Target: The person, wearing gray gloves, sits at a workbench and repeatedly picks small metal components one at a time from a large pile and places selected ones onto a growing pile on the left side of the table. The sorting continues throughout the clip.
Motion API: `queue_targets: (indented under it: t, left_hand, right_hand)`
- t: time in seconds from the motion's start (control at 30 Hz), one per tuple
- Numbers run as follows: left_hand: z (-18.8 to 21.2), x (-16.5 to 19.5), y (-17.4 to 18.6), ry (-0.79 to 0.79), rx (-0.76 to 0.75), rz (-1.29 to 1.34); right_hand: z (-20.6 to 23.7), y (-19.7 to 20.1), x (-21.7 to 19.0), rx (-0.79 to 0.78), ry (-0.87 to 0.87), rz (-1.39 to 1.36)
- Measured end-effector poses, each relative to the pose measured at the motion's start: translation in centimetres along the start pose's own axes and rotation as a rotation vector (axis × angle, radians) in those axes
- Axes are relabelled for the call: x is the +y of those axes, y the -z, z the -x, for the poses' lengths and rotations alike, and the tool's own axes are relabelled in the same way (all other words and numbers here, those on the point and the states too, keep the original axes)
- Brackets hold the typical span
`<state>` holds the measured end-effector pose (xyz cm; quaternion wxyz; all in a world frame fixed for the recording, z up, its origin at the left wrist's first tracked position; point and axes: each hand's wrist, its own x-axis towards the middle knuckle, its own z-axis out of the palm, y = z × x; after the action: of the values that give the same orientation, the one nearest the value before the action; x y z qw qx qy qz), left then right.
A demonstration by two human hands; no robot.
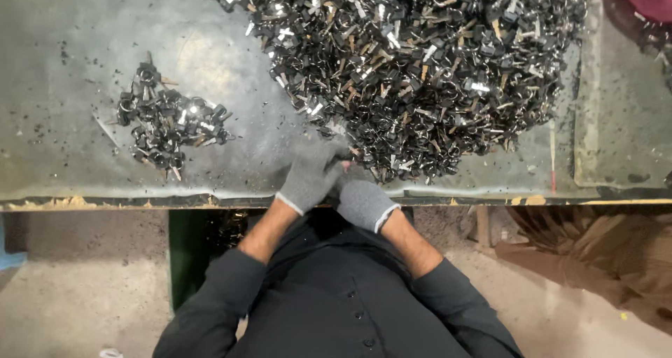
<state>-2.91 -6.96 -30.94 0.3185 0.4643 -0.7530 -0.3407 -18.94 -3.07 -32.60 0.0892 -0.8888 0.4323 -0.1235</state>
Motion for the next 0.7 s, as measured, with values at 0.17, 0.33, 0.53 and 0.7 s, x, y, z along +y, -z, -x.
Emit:
queue_targets:
  t: [0.17,0.33,0.53,0.7]
  left_hand:
    - [1.8,-1.8,0.2,0.058,0.072,-0.414]
    - [2.2,-3.7,1.1,0.267,0.044,-0.272]
    - [2.2,-4.3,1.2,0.173,0.007,-0.346]
    - [1.1,-5.0,2.1,0.159,-0.125,-0.383]
  right_hand:
    - [-0.6,0.6,-0.6,-0.32,-0.594,-0.257]
    - [-1.9,1.2,-0.7,-0.127,-0.433,-0.44]
    - [-3.5,-0.3,0.5,-0.348,-0.588,-0.446]
    - [-3.7,-1.5,-0.2,-0.277,-0.493,-0.345]
